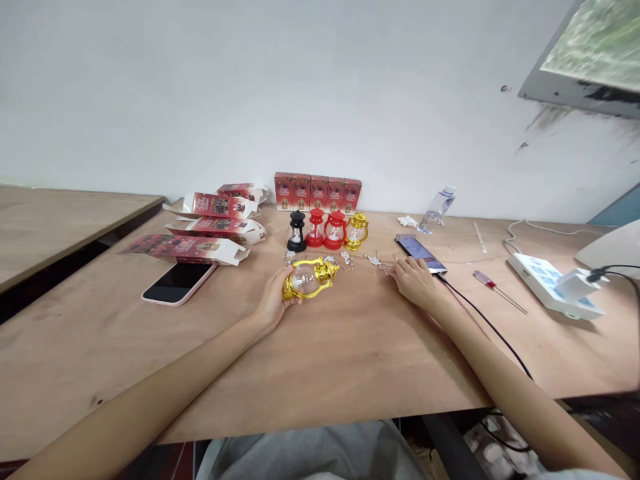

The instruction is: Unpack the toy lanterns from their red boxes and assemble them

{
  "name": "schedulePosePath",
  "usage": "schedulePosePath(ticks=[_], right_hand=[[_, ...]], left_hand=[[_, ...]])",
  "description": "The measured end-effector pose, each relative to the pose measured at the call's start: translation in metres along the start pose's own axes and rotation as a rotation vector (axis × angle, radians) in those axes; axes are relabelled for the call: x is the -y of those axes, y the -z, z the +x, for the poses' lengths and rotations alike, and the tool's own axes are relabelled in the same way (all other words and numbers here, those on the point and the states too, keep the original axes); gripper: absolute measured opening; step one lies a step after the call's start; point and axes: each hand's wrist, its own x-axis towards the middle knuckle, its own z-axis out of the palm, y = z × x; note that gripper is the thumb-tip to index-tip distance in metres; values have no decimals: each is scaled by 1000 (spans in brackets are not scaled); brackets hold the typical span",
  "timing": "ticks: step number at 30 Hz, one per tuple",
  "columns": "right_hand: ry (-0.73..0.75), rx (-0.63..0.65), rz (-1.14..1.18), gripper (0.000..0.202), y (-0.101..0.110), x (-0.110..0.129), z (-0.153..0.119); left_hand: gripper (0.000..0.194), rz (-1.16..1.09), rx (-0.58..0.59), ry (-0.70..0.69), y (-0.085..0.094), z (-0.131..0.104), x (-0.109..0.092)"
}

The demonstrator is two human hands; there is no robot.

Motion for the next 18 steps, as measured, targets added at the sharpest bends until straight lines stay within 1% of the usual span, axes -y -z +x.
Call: schedulePosePath(ticks=[5,10,14,18], right_hand=[[103,-20,-21,24,1,-2,1],[160,-25,-83,25,3,-1,4],[151,-46,-87,26,7,0,4],[111,-129,-104,29,12,3,4]], left_hand=[[33,-3,-10,7,-1,0,-1],[34,-10,-7,14,0,1,1],[36,-6,6,0,1,1,2],[37,1,19,-7,0,1,2]])
